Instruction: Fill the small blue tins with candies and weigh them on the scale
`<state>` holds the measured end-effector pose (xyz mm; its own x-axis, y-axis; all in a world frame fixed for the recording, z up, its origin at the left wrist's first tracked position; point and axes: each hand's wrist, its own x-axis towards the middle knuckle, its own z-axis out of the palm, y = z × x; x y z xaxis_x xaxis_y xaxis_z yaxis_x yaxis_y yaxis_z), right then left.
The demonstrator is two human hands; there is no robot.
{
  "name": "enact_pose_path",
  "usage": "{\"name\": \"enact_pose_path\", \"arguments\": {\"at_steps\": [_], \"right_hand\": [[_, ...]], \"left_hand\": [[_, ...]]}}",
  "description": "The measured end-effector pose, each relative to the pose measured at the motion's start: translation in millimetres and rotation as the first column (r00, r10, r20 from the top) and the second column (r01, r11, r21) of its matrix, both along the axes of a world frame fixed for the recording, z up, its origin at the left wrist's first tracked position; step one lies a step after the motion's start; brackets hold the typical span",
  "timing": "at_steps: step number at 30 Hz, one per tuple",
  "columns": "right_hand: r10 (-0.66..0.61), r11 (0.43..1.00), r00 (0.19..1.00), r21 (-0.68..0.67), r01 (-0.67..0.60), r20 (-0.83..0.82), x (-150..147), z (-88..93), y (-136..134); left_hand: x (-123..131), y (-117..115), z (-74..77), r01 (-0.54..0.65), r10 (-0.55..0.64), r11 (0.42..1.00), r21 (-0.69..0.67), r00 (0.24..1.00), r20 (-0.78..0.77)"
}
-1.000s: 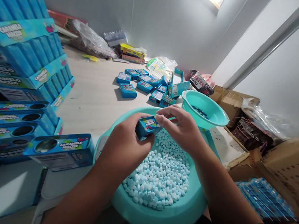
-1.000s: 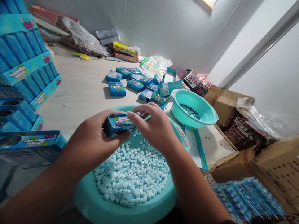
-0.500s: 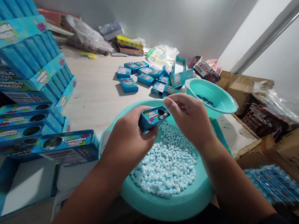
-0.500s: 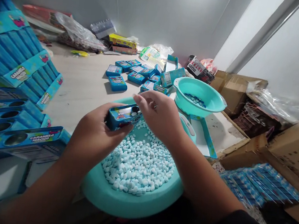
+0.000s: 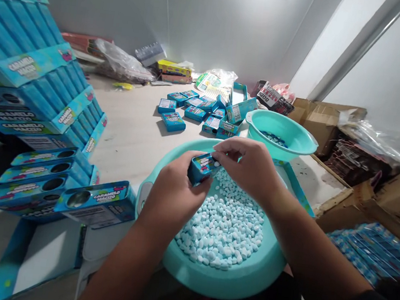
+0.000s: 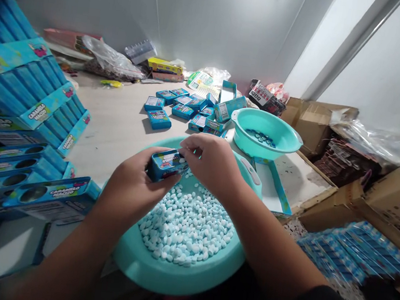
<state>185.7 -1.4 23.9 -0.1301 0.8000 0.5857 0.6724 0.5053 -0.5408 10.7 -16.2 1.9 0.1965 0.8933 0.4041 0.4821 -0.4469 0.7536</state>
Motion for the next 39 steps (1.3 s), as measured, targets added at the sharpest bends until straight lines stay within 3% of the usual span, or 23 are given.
{"name": "enact_pose_path", "arguments": {"at_steps": [2,6,9,15,19,22,24,28,31,33,35,37,39], "right_hand": [[0.018,0.999,0.995,-0.029,-0.02,-0.095,-2.0,0.5,-2.8],[0.151,0.978,0.918,-0.083,-0.194,-0.367,-3.0,2.1,-4.9],[0.185,0.958,0.873,-0.115,-0.262,-0.452,-2.1,2.8,-4.0],[0.141,0.972,0.953,-0.145,-0.185,-0.269,0.6,-0.6,-0.9],[0.101,0.962,0.936,-0.208,-0.179,-0.336,6.7,-5.2,9.7],[0.001,0.924,0.905,-0.346,-0.163,-0.425,15.1,-10.7,25.9],[-0.048,0.872,0.923,-0.466,-0.148,-0.382,19.1,-20.6,39.5],[0.06,0.821,0.989,-0.556,-0.127,-0.138,8.1,-61.9,55.1],[0.147,0.805,0.987,-0.572,-0.156,-0.063,-17.5,-95.1,40.9],[0.246,0.804,0.969,-0.552,-0.22,-0.028,-35.0,-106.8,21.2],[0.387,0.781,0.922,-0.529,-0.333,-0.01,-46.2,-108.1,-0.6],[0.485,0.714,0.873,-0.556,-0.425,-0.044,-48.8,-101.6,-20.0],[0.478,0.628,0.868,-0.639,-0.444,-0.135,-44.9,-91.7,-35.2]], "left_hand": [[0.5,-0.1,0.4,-0.017,0.017,1.0,-0.001,1.0,-0.004],[1.7,-0.7,0.3,-0.041,0.041,0.999,-0.013,0.999,-0.007],[2.1,-1.3,-0.3,-0.027,0.027,1.0,-0.012,1.0,-0.005],[0.0,-0.2,-1.1,-0.049,0.049,0.999,-0.023,0.998,0.031],[0.6,0.4,-1.2,-0.021,0.021,1.0,-0.012,0.999,0.027],[0.0,1.4,-0.8,-0.042,0.042,0.999,0.004,0.999,0.031],[-1.9,2.8,-0.1,-0.103,0.102,0.995,0.005,0.993,0.067],[-5.9,5.7,1.9,-0.243,0.234,0.97,0.02,0.953,0.193],[-7.1,7.2,2.2,-0.282,0.263,0.958,0.047,0.934,0.243],[-7.4,8.2,1.5,-0.273,0.252,0.96,0.059,0.939,0.236],[-7.8,9.2,0.3,-0.26,0.243,0.964,0.061,0.948,0.206],[-8.5,10.1,-1.2,-0.256,0.239,0.963,0.08,0.955,0.177],[-9.2,10.6,-2.8,-0.252,0.234,0.961,0.116,0.961,0.151]]}}
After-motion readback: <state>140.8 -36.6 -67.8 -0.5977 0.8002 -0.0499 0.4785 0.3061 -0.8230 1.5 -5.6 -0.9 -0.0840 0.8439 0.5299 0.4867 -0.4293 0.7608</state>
